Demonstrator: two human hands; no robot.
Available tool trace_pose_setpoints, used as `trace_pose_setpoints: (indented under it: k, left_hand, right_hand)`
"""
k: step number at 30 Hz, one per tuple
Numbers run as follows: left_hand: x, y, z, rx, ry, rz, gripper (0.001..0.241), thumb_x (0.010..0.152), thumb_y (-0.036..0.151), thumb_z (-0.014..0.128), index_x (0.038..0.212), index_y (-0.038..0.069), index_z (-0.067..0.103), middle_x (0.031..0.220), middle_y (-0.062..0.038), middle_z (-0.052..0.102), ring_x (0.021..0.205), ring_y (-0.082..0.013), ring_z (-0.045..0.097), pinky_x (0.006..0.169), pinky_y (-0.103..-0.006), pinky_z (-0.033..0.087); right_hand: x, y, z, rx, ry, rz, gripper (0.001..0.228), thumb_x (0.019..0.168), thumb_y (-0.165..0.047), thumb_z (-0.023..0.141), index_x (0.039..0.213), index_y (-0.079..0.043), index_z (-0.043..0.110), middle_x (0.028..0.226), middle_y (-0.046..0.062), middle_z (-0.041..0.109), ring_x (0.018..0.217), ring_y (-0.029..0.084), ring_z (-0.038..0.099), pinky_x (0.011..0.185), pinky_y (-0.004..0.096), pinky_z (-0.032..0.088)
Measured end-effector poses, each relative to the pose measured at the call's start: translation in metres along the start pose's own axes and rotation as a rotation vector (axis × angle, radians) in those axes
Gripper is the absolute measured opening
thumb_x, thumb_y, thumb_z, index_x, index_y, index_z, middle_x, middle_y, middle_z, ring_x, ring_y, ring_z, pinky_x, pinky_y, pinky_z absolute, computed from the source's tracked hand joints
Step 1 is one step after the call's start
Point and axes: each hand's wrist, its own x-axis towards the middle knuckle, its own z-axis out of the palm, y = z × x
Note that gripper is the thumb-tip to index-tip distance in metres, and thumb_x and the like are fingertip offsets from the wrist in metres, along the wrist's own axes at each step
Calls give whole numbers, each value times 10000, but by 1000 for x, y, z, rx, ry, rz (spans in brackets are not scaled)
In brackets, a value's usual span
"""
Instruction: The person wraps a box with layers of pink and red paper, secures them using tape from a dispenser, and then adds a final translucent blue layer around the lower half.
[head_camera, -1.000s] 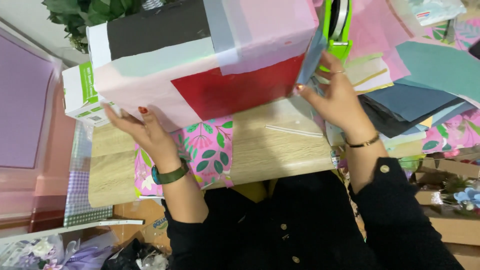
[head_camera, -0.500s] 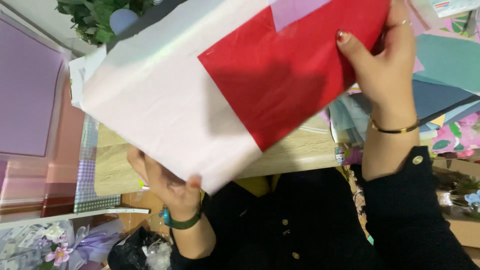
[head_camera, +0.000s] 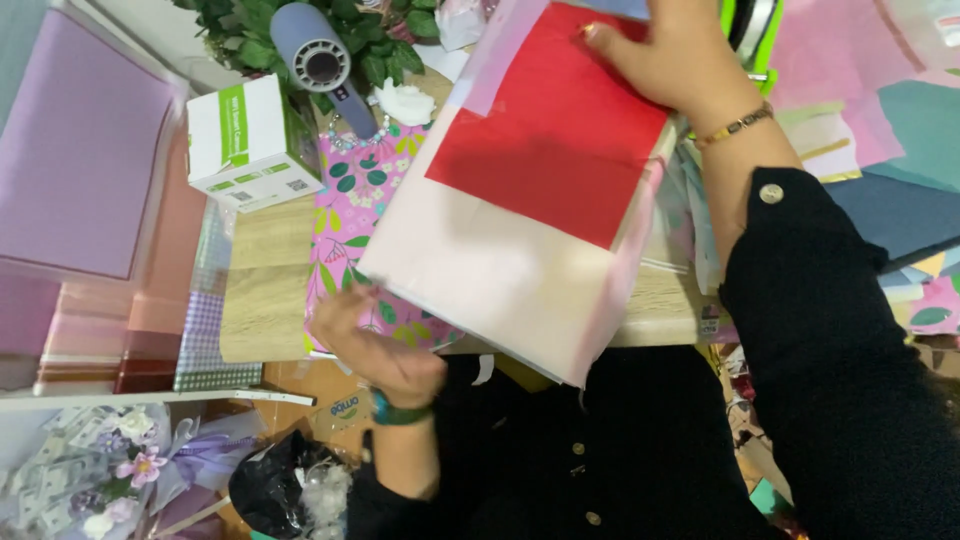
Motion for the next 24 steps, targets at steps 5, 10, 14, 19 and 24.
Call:
trace_pose_setpoints:
  k: [5, 10, 14, 19, 24]
  left_hand:
    - [116, -94, 27, -526, -645, -254, 360, 1101, 373, 510, 1294, 72, 542, 1238, -85, 554, 1164, -227, 571, 1006, -353, 499]
    - [106, -110, 108, -667, -1073, -393, 358, 1072, 145, 479, 1428, 142, 443, 1465, -103, 478, 1371, -259, 469, 1150, -408, 435]
    - [69, -130, 160, -1055, -1221, -544, 867, 1014, 685, 443, 1648, 164, 162, 1743, -55, 57, 1624, -233, 11, 1317, -473, 58]
    - [62, -111, 136, -1185, -1166, -584, 934, 993, 635, 530, 1651, 188, 42, 1745, -40, -5, 1621, -218, 11, 1315, -495, 118]
    - [46, -107, 138, -1060, -1140, -544, 778, 1071, 382, 444, 1621, 142, -51, 1730, -122, -11, 1609, -234, 51, 1313, -431, 104]
  right_hand:
    - [-35, -26, -19, -55, 314, 55, 372, 1119, -85, 821, 1299, 56, 528, 1113, 227, 531, 930, 363, 541, 743, 482, 472]
    - [-65, -120, -54, 53, -187, 727, 578, 1042, -424, 561, 1415, 2, 443, 1108, 227, 678, 968, 433, 669, 733, 560, 498]
    - [-62, -145, -50, 210, -273, 760, 717, 953, -413, 531, 1589, -200, 279, 1158, 128, 707, 878, 368, 697, 711, 511, 495]
    - [-73, -55, 16, 657, 9, 669, 869, 1022, -332, 548, 1646, -108, -15, 1270, 74, 674, 1032, 161, 664, 875, 342, 534]
    - [-79, -18, 42, 1174, 365, 741, 708, 965, -474, 577, 1573, -173, 372, 1275, -21, 636, 1152, 54, 618, 1016, 231, 490]
